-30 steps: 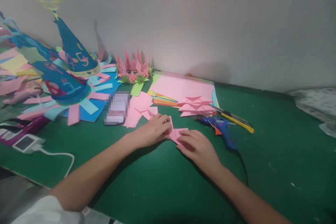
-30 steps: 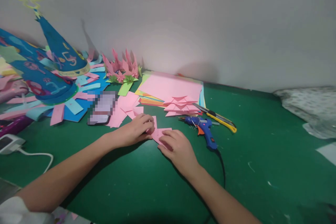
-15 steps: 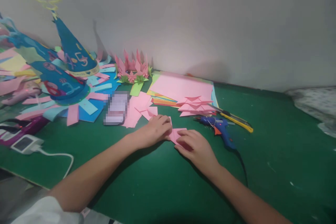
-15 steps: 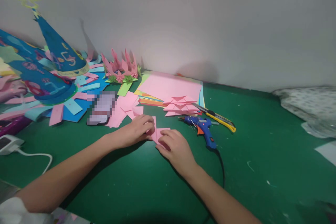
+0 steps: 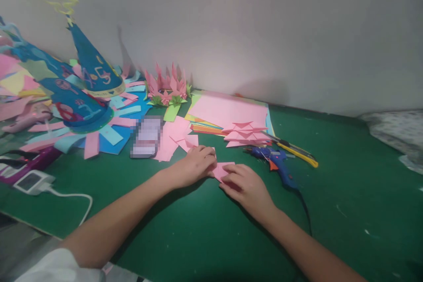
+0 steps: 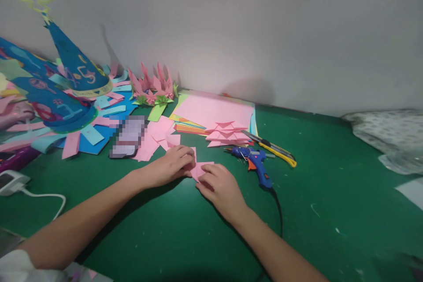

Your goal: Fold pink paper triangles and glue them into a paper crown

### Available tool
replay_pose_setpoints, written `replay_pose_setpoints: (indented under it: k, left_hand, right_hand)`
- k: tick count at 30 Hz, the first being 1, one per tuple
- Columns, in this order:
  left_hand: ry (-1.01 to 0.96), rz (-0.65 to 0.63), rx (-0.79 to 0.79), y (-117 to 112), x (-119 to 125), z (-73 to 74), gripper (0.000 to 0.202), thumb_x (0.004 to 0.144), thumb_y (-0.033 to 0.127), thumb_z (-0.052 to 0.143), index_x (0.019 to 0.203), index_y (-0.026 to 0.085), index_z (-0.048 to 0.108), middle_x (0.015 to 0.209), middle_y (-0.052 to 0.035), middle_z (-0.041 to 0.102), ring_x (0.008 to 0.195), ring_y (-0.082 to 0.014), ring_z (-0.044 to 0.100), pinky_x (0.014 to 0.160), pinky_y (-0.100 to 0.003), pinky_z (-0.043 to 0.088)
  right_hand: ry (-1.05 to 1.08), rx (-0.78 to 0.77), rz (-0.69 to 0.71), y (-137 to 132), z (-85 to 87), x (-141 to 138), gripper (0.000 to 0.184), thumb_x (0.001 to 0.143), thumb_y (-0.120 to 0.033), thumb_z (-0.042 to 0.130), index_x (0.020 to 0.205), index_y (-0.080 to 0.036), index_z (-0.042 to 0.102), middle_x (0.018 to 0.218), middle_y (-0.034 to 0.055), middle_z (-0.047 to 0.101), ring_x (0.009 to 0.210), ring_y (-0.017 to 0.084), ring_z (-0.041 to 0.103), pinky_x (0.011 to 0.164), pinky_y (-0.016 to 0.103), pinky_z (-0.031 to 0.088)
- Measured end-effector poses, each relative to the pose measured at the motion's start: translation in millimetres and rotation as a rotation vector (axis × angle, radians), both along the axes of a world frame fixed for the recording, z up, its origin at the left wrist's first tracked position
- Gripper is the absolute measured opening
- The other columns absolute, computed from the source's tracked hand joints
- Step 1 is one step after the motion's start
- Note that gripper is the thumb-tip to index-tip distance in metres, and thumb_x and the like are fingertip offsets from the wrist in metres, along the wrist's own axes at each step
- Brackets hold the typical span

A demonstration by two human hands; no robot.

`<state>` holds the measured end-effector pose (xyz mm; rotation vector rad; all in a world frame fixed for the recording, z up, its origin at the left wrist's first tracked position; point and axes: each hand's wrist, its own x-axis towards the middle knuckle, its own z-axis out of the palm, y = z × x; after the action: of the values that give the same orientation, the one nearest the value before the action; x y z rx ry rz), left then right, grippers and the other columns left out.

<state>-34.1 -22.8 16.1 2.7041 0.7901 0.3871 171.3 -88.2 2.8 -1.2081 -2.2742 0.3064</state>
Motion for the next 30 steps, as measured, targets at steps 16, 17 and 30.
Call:
replay_pose_setpoints:
  k: [16,17,30]
  left_hand:
    - [-0.013,0.009,-0.05,-0.5,-1.5,6.8,0.017,0.088,0.031,0.053,0.095,0.016,0.056,0.105,-0.0086,0.054,0.1,-0.0215,0.048,0.086,-0.036,0.04]
    - [-0.018,0.003,-0.055,0.1,-1.5,6.5,0.015,0.09,0.029,0.05,0.095,0.016,0.057,0.103,-0.0081,0.054,0.099,-0.0206,0.048,0.086,-0.036,0.04]
    - [-0.099,-0.013,-0.148,11.2,-2.6,1.4,0.027,0.083,0.001,0.043,0.088,0.017,0.065,0.093,-0.0067,0.06,0.091,-0.0169,0.055,0.081,-0.03,0.044]
  right_hand:
    - [-0.059,0.034,0.075,-1.2,3.7,-0.6,0.013,0.087,-0.026,0.054,0.09,-0.021,0.065,0.101,0.0075,0.067,0.095,0.02,0.06,0.084,0.037,0.048]
    - [-0.056,0.033,0.076,-1.0,5.2,-1.2,0.014,0.088,-0.025,0.052,0.09,-0.021,0.065,0.101,0.0073,0.067,0.094,0.02,0.06,0.084,0.037,0.048]
    - [-0.131,-0.038,-0.734,13.4,34.5,88.8,0.037,0.087,-0.045,0.04,0.069,-0.021,0.062,0.065,0.0051,0.065,0.057,0.019,0.057,0.047,0.027,0.036]
